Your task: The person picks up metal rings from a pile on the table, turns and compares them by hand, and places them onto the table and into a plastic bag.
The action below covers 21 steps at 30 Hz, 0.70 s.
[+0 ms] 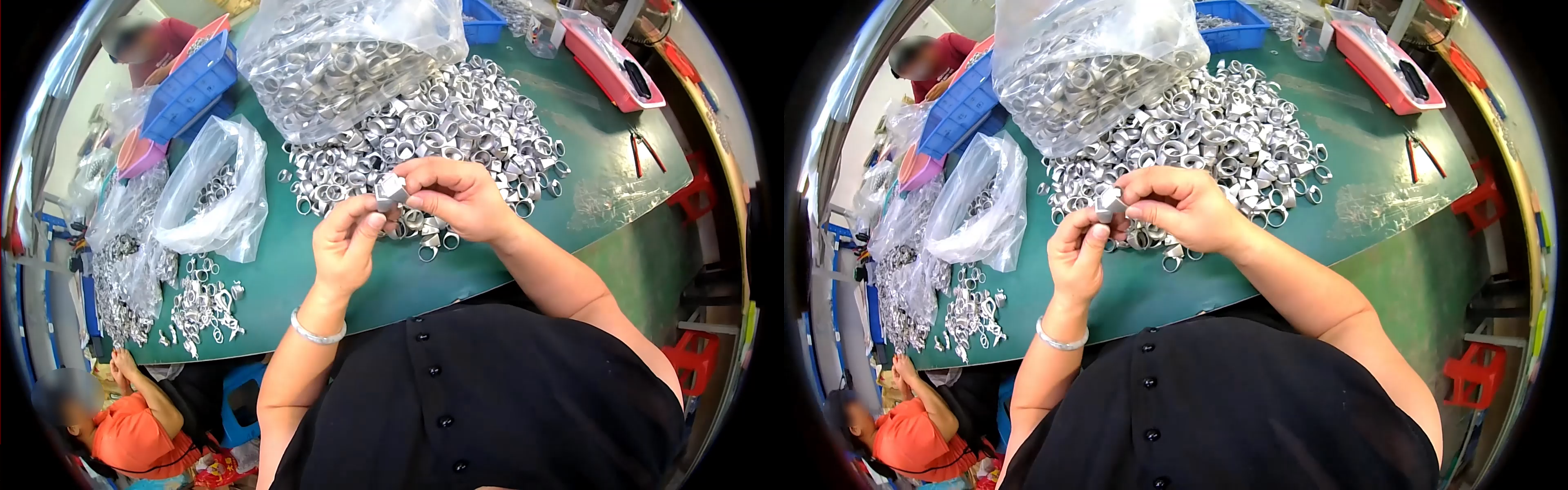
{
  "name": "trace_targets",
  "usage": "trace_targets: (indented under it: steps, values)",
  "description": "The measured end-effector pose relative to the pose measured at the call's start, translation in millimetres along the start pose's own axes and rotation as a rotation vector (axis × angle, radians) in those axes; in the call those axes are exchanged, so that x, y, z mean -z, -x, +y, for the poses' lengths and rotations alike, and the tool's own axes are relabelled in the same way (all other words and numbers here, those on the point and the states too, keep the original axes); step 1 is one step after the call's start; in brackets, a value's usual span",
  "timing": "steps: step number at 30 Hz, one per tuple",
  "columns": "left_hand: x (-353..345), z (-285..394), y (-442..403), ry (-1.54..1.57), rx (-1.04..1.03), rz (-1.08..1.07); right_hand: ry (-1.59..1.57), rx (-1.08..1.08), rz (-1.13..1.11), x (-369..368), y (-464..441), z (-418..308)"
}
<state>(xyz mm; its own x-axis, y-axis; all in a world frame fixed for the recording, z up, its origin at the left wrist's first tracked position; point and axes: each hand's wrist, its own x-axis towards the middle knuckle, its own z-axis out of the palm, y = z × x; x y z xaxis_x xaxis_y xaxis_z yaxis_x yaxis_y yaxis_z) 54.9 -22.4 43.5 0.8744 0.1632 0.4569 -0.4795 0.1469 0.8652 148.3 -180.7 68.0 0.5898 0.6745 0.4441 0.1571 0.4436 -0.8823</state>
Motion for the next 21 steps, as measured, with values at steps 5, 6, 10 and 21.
trace_targets:
  steps: [5, 6, 10, 21]
  values:
    - [-4.7, 5.5, 12.3, 0.097, 0.001, -0.001, 0.029, 0.015, -0.053, -13.3, 5.1, -3.7]
    - [-3.8, 4.7, 12.2, 0.118, -0.002, 0.004, -0.013, 0.039, -0.045, -16.2, 5.6, -1.8]
    - [-5.8, 7.6, 13.9, 0.173, 0.025, 0.055, -0.057, 0.000, 0.012, -19.2, 8.6, 0.7]
    - [-4.7, 20.5, 8.7, 0.591, 0.426, 0.364, -0.278, -0.332, 0.158, -22.3, 4.6, 3.5]
